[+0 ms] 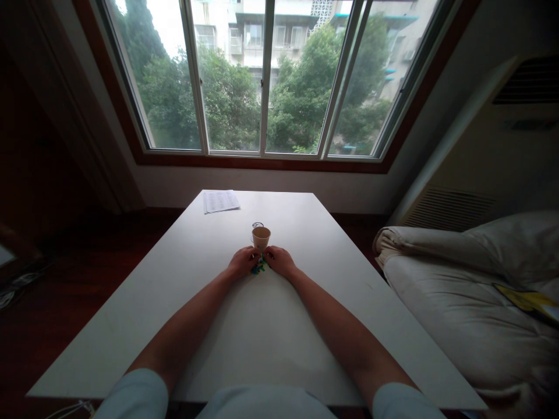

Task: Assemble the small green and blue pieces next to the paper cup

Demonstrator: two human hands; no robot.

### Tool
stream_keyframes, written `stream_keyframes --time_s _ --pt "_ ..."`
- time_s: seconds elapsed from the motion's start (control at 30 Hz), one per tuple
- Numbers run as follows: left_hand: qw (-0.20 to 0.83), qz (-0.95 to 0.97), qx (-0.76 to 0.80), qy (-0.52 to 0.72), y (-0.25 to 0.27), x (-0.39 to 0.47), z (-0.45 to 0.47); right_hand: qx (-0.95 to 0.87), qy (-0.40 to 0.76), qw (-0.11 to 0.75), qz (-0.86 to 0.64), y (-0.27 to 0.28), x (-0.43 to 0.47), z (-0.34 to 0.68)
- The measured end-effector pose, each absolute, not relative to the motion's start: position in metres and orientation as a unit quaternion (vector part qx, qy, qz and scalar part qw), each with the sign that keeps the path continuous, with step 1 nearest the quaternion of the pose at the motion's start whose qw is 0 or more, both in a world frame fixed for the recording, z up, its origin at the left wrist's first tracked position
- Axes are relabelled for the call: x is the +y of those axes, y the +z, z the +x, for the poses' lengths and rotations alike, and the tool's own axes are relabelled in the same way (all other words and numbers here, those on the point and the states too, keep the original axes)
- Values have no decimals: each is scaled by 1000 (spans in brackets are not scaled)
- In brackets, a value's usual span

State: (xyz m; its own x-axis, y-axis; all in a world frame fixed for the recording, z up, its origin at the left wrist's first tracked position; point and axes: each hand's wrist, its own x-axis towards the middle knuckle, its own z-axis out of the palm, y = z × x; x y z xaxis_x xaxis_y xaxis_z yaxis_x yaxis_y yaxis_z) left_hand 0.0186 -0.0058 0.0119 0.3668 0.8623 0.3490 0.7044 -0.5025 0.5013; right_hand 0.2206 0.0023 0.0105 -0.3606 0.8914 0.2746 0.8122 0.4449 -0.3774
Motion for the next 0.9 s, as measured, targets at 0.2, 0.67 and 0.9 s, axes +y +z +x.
stream_keyframes --time_s 0.2,0.67,0.9 --pt "127 819 472 300 7 -3 18 -822 86 221 -517 10 3 221" --pt "134 815 473 306 7 -3 18 -822 88 233 -512 9 3 222" --pt "136 815 475 304 8 -4 19 -819 89 235 -516 9 3 221"
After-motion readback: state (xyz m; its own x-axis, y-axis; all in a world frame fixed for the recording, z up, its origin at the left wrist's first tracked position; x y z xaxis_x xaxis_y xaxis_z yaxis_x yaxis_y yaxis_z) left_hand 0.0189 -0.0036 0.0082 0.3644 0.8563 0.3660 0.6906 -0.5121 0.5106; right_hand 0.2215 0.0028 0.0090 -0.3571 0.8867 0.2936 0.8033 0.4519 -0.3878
